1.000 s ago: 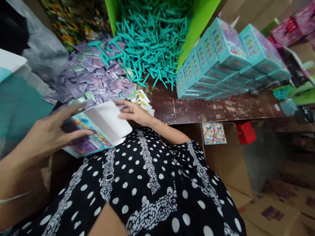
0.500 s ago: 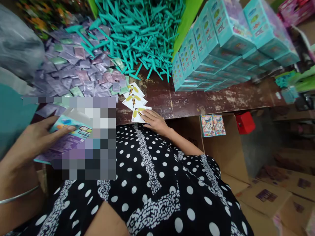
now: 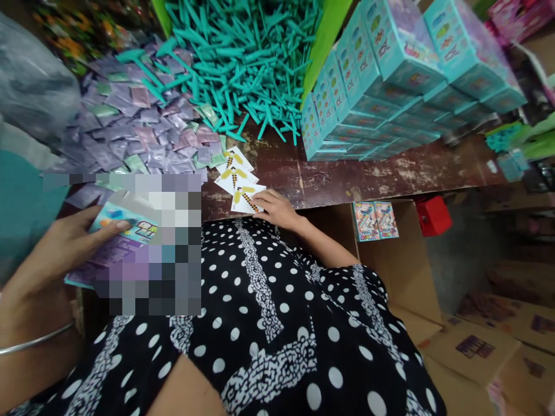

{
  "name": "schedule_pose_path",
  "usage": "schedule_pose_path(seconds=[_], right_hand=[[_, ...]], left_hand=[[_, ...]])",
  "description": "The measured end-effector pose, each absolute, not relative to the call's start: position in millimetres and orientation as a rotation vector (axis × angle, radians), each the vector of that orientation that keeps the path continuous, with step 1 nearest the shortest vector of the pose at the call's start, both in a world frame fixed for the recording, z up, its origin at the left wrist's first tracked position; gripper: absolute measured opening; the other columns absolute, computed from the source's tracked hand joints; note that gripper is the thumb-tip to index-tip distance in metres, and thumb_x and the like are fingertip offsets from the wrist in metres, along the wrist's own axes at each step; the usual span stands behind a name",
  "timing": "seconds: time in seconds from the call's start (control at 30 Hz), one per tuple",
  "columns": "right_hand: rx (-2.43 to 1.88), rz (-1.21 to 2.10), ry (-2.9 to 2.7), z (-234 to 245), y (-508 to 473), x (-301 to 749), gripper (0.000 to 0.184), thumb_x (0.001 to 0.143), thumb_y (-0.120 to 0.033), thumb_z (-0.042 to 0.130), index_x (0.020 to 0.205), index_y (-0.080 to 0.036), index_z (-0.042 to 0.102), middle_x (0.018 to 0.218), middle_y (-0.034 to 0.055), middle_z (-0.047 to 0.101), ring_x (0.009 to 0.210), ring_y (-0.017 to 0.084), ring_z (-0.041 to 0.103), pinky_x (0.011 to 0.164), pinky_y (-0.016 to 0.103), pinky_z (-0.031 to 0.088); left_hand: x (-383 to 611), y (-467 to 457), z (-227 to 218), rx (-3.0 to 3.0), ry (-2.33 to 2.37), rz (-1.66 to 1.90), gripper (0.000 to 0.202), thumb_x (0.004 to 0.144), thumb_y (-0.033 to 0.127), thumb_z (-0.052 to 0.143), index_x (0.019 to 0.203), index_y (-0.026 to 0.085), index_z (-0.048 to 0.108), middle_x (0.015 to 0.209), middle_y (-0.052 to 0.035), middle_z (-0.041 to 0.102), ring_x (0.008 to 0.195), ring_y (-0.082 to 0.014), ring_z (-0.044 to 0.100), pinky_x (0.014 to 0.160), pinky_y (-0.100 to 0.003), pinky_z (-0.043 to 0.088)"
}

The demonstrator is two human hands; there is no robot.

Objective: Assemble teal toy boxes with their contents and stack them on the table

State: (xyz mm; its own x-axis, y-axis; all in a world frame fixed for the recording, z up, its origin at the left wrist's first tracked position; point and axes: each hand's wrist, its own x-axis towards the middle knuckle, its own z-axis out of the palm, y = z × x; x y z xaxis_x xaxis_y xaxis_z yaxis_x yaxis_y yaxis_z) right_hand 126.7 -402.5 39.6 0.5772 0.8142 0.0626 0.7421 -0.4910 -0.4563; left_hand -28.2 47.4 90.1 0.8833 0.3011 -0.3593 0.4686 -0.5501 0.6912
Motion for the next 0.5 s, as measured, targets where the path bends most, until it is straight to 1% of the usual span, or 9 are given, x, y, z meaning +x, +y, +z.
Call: schedule_pose_path(seconds=[0.07, 0.13, 0.2, 0.23, 0.3, 0.37, 0.4, 0.43, 0.5], right_hand=[[-2.357, 0.239, -1.239, 41, -401, 133, 0.042, 0.104, -0.047, 0.086, 0.138, -0.024, 0.084, 0.143, 0.0130, 0.081, 0.136, 0.031, 0.070, 0.121, 0.055, 0.061], [-2.343, 0.276, -1.219, 41, -398, 143, 0.044, 0.103, -0.045, 0.087, 0.143, -0.027, 0.082, 0.147, 0.0115, 0.078, 0.140, 0.031, 0.068, 0.124, 0.054, 0.059], [-2.341, 0.280, -1.176, 40, -393, 160, 0.046, 0.101, -0.040, 0.090, 0.145, -0.028, 0.081, 0.152, 0.0113, 0.076, 0.143, 0.031, 0.067, 0.127, 0.054, 0.056], [-2.346, 0.269, -1.145, 39, -389, 169, 0.046, 0.099, -0.037, 0.091, 0.143, -0.026, 0.082, 0.152, 0.0120, 0.076, 0.143, 0.031, 0.067, 0.127, 0.055, 0.055], [-2.368, 0.257, -1.080, 39, -379, 189, 0.035, 0.098, -0.030, 0.091, 0.132, -0.021, 0.086, 0.146, 0.0138, 0.078, 0.138, 0.031, 0.069, 0.126, 0.055, 0.055], [-2.379, 0.264, -1.010, 48, -364, 201, 0.021, 0.099, -0.027, 0.087, 0.119, -0.019, 0.088, 0.137, 0.0145, 0.081, 0.132, 0.031, 0.072, 0.125, 0.055, 0.055], [-2.355, 0.258, -0.965, 57, -357, 202, 0.017, 0.101, -0.029, 0.084, 0.114, -0.019, 0.089, 0.132, 0.0140, 0.083, 0.128, 0.030, 0.074, 0.124, 0.055, 0.055], [-2.293, 0.245, -0.912, 70, -350, 198, 0.018, 0.104, -0.034, 0.080, 0.111, -0.020, 0.089, 0.128, 0.0131, 0.084, 0.124, 0.029, 0.075, 0.121, 0.053, 0.057], [-2.055, 0.256, -0.811, 104, -339, 176, 0.036, 0.111, -0.050, 0.068, 0.113, -0.021, 0.090, 0.122, 0.0110, 0.084, 0.114, 0.025, 0.077, 0.108, 0.046, 0.064]], left_hand=[[-29, 50, 85, 2.178, 0.549, -0.253, 0.072, 0.067, 0.077, 0.075, 0.111, 0.020, 0.079, 0.087, -0.0060, 0.079, 0.075, -0.0259, 0.066, 0.065, -0.033, 0.050], [-29, 53, 80, 2.158, 0.540, -0.270, 0.073, 0.069, 0.077, 0.077, 0.115, 0.020, 0.079, 0.090, -0.0065, 0.080, 0.076, -0.0269, 0.067, 0.066, -0.034, 0.051], [-30, 55, 77, 2.159, 0.536, -0.285, 0.070, 0.070, 0.076, 0.077, 0.111, 0.020, 0.079, 0.086, -0.0064, 0.079, 0.074, -0.0269, 0.067, 0.064, -0.034, 0.051], [-30, 55, 76, 2.164, 0.535, -0.287, 0.068, 0.070, 0.076, 0.078, 0.109, 0.020, 0.079, 0.084, -0.0064, 0.078, 0.073, -0.0269, 0.066, 0.064, -0.034, 0.051], [-30, 54, 77, 2.167, 0.547, -0.279, 0.067, 0.068, 0.075, 0.079, 0.107, 0.020, 0.080, 0.084, -0.0074, 0.079, 0.074, -0.0277, 0.067, 0.063, -0.035, 0.051], [-30, 52, 80, 2.139, 0.567, -0.265, 0.069, 0.067, 0.075, 0.079, 0.108, 0.020, 0.081, 0.089, -0.0089, 0.082, 0.076, -0.0293, 0.070, 0.065, -0.036, 0.053], [-29, 50, 82, 2.118, 0.577, -0.262, 0.070, 0.066, 0.075, 0.079, 0.108, 0.020, 0.081, 0.091, -0.0093, 0.084, 0.077, -0.0301, 0.072, 0.066, -0.037, 0.055], [-29, 48, 84, 2.097, 0.588, -0.261, 0.069, 0.064, 0.075, 0.079, 0.107, 0.020, 0.081, 0.092, -0.0093, 0.084, 0.078, -0.0306, 0.073, 0.066, -0.037, 0.055], [-27, 45, 88, 2.058, 0.624, -0.267, 0.067, 0.061, 0.074, 0.080, 0.102, 0.021, 0.081, 0.088, -0.0086, 0.084, 0.075, -0.0308, 0.073, 0.064, -0.038, 0.056]])
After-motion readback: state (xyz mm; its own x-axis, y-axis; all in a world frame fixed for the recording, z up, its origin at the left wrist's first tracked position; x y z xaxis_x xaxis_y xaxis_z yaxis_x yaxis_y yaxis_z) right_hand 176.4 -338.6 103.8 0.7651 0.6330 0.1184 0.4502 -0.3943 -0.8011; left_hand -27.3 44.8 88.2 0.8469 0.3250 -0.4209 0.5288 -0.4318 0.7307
